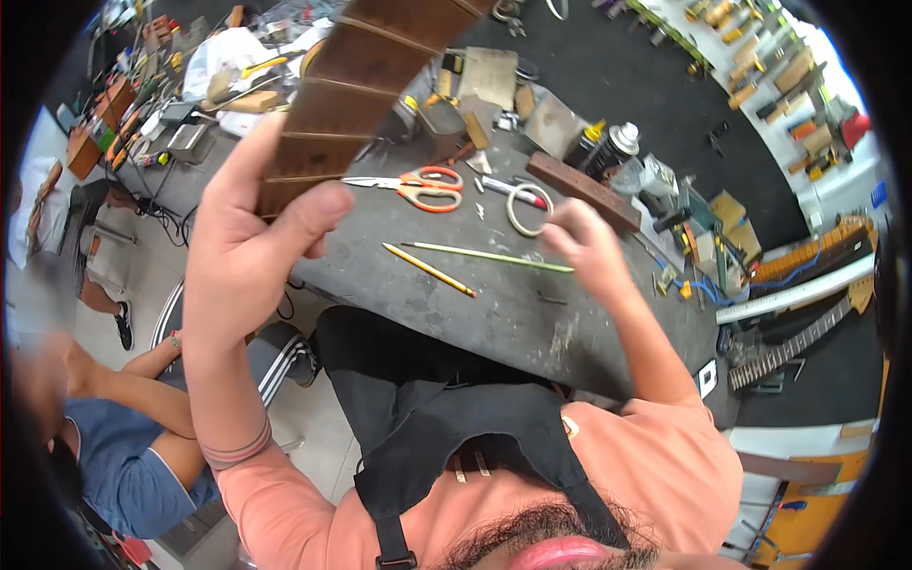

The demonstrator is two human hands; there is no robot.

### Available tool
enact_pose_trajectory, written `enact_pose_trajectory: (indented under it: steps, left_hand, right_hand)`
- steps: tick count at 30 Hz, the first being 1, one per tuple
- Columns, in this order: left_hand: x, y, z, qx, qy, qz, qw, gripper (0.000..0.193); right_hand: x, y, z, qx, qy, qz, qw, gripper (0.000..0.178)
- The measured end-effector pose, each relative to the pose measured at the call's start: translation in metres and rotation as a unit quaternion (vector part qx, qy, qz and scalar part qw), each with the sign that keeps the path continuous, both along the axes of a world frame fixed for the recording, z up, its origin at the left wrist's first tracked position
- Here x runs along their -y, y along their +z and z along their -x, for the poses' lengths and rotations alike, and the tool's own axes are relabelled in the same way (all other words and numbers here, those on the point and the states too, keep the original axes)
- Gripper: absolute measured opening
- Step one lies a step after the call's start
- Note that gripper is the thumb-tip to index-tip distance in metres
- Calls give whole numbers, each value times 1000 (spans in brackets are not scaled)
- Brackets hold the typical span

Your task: The person marks a wooden guitar neck using a pencil and a metal ruler to draw straight lines along the fretboard. They repeatedly align the ruler, draw lines, and reposition the neck to ensure accuracy on different sections of the wood.

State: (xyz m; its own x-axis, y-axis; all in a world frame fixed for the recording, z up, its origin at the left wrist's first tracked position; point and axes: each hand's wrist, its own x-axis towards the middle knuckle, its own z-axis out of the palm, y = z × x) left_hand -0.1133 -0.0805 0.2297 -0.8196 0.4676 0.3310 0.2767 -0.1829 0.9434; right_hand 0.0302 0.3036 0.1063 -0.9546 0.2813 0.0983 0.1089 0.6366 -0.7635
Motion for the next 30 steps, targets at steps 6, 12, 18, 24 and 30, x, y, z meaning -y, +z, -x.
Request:
enact_pose_trajectory:
  steps: [6, 12, 18, 24, 30]
  left_hand:
    - [-57, -28, -41, -153, -133, 137, 970, 36]
    - [-95, -73, -85, -355, -196, 242, 881, 49]
    - [-98, -118, -102, -453, -173, 304, 820, 61]
    - [-85, -159, -103, -582, -156, 372, 707, 48]
    - [-92, -180, -107, -629, -98, 346, 690, 39]
  right_hand:
    - [-31, -31, -179, -54, -221, 255, 940, 22]
    - [49, -50, -225, -19, -111, -221, 969, 17]
    - [84, -12, -212, -229, 310, -226, 895, 44]
    - [58, 50, -190, -212, 79, -309, 924, 23]
    - [11, -22, -121, 32, 203, -302, 931, 14]
